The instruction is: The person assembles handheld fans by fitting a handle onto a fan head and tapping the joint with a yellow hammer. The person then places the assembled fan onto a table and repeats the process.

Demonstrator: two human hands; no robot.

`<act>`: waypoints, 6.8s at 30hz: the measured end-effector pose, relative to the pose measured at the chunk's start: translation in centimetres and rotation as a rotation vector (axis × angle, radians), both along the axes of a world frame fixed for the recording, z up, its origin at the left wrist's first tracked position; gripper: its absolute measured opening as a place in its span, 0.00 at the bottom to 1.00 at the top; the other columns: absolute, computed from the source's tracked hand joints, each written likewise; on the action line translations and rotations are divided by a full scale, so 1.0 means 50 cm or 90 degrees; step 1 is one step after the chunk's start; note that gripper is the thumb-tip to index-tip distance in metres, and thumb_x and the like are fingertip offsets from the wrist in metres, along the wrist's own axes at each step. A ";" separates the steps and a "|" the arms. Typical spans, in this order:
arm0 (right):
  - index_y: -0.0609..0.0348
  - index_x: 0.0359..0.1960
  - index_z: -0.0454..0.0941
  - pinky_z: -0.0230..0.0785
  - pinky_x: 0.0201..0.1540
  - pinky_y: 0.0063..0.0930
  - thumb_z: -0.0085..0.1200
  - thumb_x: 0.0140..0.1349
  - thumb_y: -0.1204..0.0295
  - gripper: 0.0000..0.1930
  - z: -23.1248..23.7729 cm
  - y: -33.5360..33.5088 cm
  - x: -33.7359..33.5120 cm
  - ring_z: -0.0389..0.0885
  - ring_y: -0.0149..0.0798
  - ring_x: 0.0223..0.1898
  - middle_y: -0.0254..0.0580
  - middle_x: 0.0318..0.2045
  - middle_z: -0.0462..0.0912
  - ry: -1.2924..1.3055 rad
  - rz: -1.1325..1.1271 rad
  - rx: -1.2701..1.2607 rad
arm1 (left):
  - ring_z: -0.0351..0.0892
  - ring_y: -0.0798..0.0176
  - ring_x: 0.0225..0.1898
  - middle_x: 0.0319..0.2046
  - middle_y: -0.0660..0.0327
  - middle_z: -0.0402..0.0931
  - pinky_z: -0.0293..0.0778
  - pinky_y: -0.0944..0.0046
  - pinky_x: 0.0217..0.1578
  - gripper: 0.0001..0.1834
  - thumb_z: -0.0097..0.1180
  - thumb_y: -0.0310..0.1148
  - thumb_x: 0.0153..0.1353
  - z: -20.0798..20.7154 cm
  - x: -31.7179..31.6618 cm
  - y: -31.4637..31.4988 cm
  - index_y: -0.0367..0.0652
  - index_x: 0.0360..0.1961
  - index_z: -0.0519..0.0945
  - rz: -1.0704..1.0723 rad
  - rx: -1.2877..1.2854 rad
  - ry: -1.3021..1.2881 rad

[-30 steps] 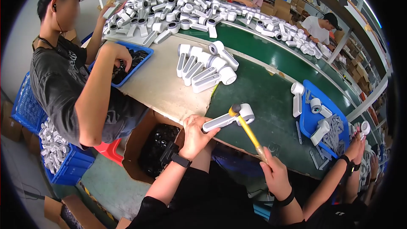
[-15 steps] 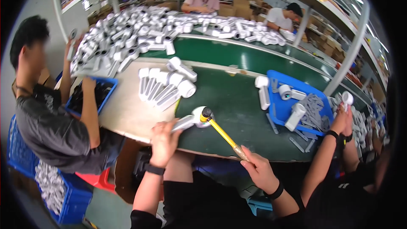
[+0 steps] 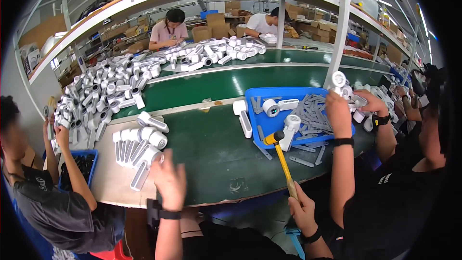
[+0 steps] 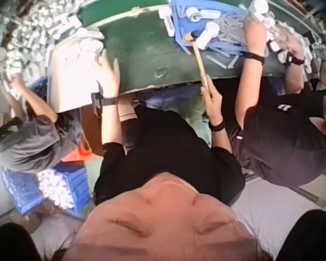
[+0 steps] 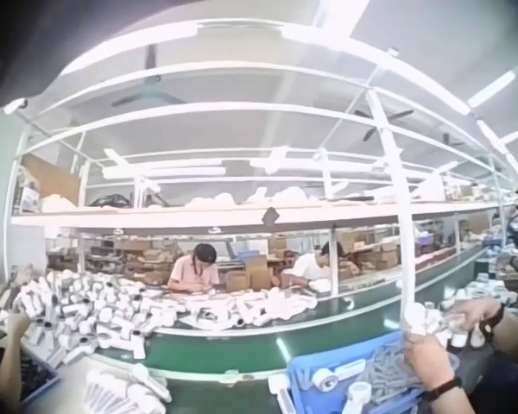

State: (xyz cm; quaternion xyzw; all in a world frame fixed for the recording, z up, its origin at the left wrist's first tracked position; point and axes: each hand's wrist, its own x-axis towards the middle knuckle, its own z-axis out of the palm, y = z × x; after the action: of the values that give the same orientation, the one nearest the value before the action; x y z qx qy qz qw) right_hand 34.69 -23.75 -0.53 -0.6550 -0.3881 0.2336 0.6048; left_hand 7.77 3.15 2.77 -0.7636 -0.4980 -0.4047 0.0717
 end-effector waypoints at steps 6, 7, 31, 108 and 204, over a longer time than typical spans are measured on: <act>0.68 0.68 0.66 0.64 0.24 0.16 0.52 0.64 0.82 0.28 0.021 -0.049 -0.026 0.71 0.21 0.21 0.34 0.27 0.78 0.064 -0.028 0.080 | 0.71 0.43 0.59 0.59 0.44 0.71 0.70 0.47 0.57 0.38 0.71 0.49 0.53 0.007 0.394 -0.087 0.43 0.62 0.73 -0.475 -0.048 0.007; 0.69 0.67 0.67 0.65 0.25 0.16 0.52 0.64 0.83 0.27 0.025 -0.056 -0.031 0.72 0.22 0.21 0.35 0.27 0.79 0.049 -0.020 0.090 | 0.70 0.45 0.60 0.59 0.45 0.70 0.67 0.47 0.57 0.41 0.70 0.51 0.52 -0.006 0.437 -0.092 0.44 0.64 0.73 -0.458 -0.034 0.050; 0.67 0.67 0.68 0.64 0.23 0.16 0.53 0.62 0.83 0.28 0.017 0.011 -0.080 0.71 0.21 0.19 0.33 0.23 0.77 -0.022 0.206 -0.011 | 0.84 0.61 0.36 0.33 0.54 0.84 0.77 0.63 0.41 0.18 0.60 0.38 0.68 -0.051 -0.020 -0.046 0.37 0.52 0.79 -0.267 -0.388 -0.256; 0.63 0.65 0.70 0.68 0.34 0.31 0.55 0.65 0.79 0.25 0.111 0.181 -0.114 0.74 0.43 0.28 0.47 0.29 0.75 -0.465 0.337 -0.061 | 0.72 0.54 0.39 0.26 0.62 0.77 0.70 0.56 0.45 0.14 0.77 0.35 0.44 -0.105 -0.125 -0.050 0.40 0.31 0.87 -0.138 -0.188 -0.209; 0.63 0.64 0.73 0.65 0.32 0.21 0.59 0.62 0.81 0.26 0.040 0.024 -0.082 0.71 0.29 0.26 0.41 0.26 0.74 -0.157 0.255 -0.101 | 0.82 0.40 0.44 0.44 0.43 0.81 0.79 0.51 0.47 0.23 0.68 0.29 0.53 -0.066 -0.030 -0.133 0.35 0.50 0.78 -0.250 -0.194 -0.161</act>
State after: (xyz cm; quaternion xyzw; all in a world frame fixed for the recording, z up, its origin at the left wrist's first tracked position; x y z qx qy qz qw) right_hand 30.57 -22.56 1.48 -0.6341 -0.5611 0.2970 0.4414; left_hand 6.28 -3.51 -0.54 -0.7907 -0.4005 -0.4238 -0.1863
